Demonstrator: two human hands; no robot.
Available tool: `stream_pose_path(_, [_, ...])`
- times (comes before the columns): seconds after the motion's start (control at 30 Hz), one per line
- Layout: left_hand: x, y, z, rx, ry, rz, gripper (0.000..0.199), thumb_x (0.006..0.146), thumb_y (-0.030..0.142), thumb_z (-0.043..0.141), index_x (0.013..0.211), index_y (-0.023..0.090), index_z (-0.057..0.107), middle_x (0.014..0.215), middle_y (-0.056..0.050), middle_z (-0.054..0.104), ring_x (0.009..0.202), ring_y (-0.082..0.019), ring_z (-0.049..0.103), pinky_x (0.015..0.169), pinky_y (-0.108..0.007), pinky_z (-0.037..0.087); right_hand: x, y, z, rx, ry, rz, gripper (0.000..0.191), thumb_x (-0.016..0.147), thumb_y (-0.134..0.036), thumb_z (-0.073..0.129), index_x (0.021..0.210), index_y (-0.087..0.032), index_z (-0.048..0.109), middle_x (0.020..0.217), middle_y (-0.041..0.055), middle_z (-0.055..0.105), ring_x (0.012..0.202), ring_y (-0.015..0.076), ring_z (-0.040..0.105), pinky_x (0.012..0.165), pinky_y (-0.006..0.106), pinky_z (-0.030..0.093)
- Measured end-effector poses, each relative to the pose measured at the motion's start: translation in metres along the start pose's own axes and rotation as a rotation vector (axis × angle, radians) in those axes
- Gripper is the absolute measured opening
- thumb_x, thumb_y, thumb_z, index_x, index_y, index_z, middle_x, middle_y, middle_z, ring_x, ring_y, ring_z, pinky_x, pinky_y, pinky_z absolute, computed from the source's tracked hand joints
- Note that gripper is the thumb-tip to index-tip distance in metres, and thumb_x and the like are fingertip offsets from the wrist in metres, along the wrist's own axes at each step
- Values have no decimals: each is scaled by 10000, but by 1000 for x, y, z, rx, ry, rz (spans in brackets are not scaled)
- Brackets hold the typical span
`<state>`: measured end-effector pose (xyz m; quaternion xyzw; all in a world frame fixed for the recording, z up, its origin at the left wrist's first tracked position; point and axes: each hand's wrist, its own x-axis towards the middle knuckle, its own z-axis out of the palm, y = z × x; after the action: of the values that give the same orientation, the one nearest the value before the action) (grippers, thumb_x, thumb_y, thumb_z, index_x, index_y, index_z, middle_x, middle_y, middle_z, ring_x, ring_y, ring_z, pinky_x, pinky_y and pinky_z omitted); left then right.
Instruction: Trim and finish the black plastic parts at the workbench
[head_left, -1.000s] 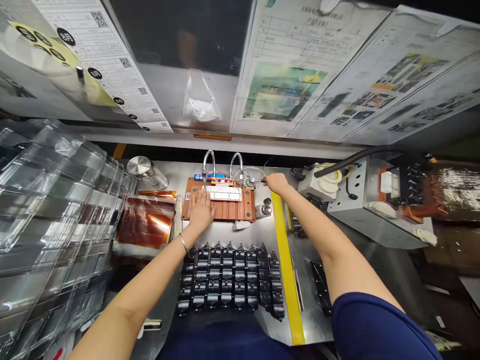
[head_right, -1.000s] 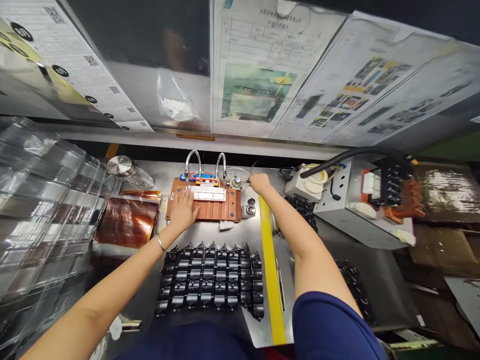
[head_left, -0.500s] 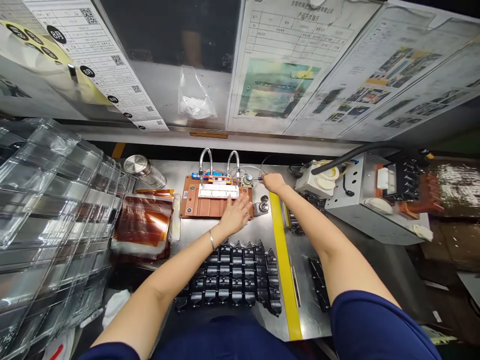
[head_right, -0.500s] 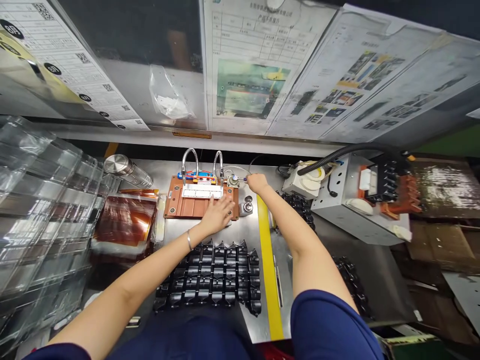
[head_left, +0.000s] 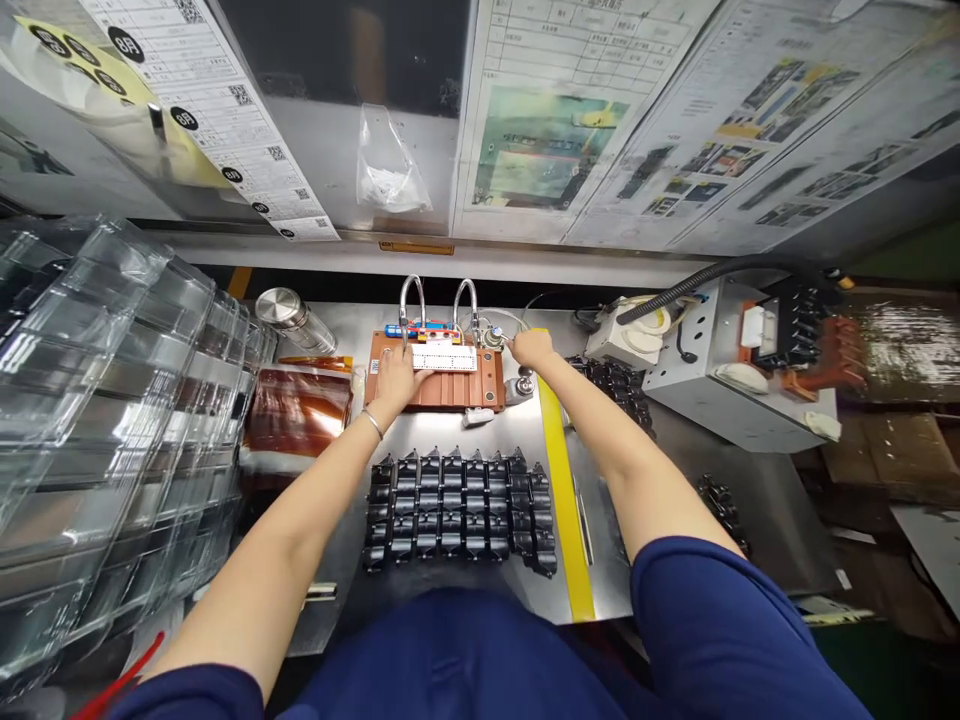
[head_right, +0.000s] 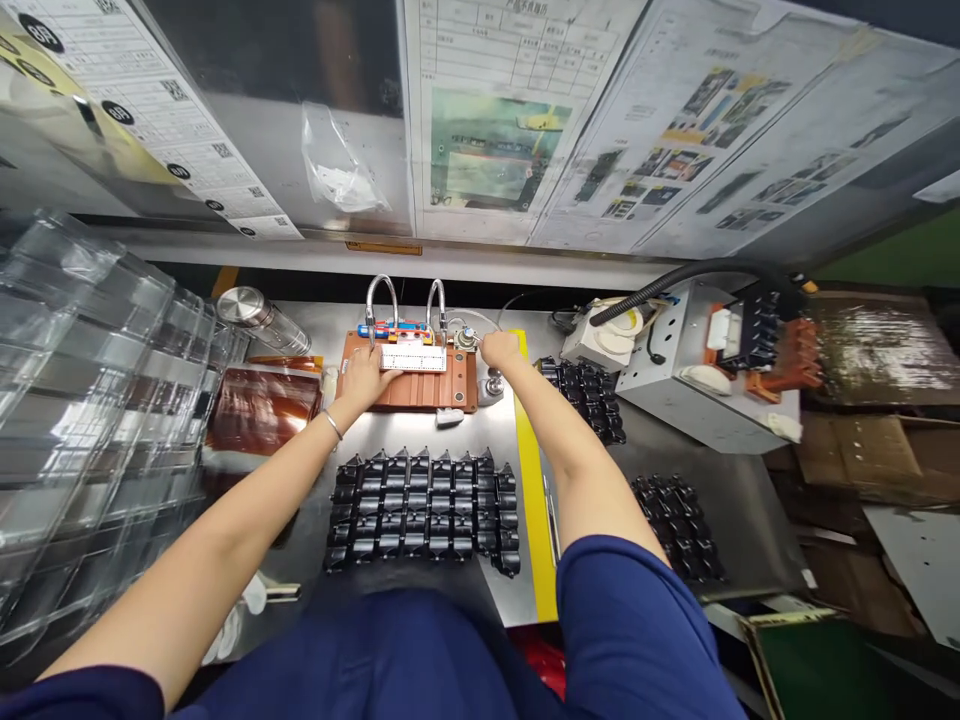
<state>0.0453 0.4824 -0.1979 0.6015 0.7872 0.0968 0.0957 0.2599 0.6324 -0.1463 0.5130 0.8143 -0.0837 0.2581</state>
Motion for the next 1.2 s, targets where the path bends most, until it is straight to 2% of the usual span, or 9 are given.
stream_pose_path(0.23, [-87, -44, -23, -9, 128, -140, 575, 876, 291, 478, 1392, 55, 391, 1466, -219, 380, 1371, -345, 316, 1131, -557, 171, -97, -7, 19, 190, 270, -101, 443, 962, -395, 375, 1289, -151, 544, 1242, 152, 616, 1138, 274, 563, 888, 349, 445])
stream_pose_path(0.4, [-185, -104, -16, 31, -2, -388, 767, 803, 326, 583, 1414, -45, 305, 1501, -295, 246, 1397, -431, 212, 1062, -635, 257, -159, -37, 75, 411, 82, -193, 366, 922, -333, 453, 1184, -151, 633, 1145, 119, 679, 1035, 247, 629, 837, 314, 468])
stream_pose_path(0.53, [-216, -121, -13, -7, -10, -289, 486, 852, 206, 486, 1297, 12, 519, 1423, -249, 424, 1312, -341, 430, 1036, -450, 403, -172, -109, 94, 562, -5, -375, 282, 887, -310, 515, 1057, -175, 694, 1079, 102, 706, 1022, 241, 638, 877, 317, 461])
stream_pose_path(0.7, [-222, -105, -28, -113, 194, -268, 373, 908, 188, 374, 1134, 121, 663, 1150, -173, 676, 1027, -265, 663, 877, -384, 525, -160, -227, 92, 1115, -86, -424, 317, 817, -343, 619, 1065, -151, 665, 1005, 101, 717, 945, 219, 658, 868, 347, 494])
stream_pose_path(0.83, [-237, -82, -39, -324, 257, 99, 316, 892, 278, 473, 1119, 176, 668, 1155, -134, 682, 1115, -254, 620, 1001, -423, 454, -149, -277, 86, 1531, -154, -325, 310, 809, -375, 613, 1019, -147, 633, 909, 75, 721, 809, 165, 677, 746, 302, 549])
stream_pose_path(0.9, [-243, -82, -45, -430, 351, 94, 362, 854, 340, 560, 1175, 190, 631, 1278, -135, 611, 1257, -275, 508, 1105, -489, 323, -151, -274, 80, 1575, -159, -317, 264, 827, -391, 579, 919, -150, 632, 849, 74, 719, 710, 144, 669, 674, 285, 554])
stream_pose_path(1.0, [-241, -96, -59, -719, 481, -359, 508, 821, 390, 613, 1271, 168, 535, 1399, -183, 487, 1327, -290, 423, 1110, -502, 305, -162, -240, 69, 1616, -254, -394, 282, 770, -413, 646, 865, -148, 632, 804, 71, 714, 628, 125, 650, 605, 258, 538])
stream_pose_path(1.13, [-224, -105, -79, -1411, -53, -591, 491, 729, 423, 712, 1104, 133, 585, 1096, -178, 677, 960, -248, 676, 819, -396, 552, -180, -187, 61, 1593, -530, -587, 409, 676, -469, 724, 913, -144, 653, 807, 67, 711, 670, 146, 660, 641, 281, 533])
stream_pose_path(1.2, [-215, -96, -87, -1570, -174, -532, 475, 633, 397, 790, 974, 127, 598, 911, -126, 720, 771, -196, 696, 696, -319, 567, -185, -171, 62, 1547, -417, -463, 435, 663, -475, 725, 943, -151, 650, 811, 70, 705, 693, 167, 657, 652, 311, 533])
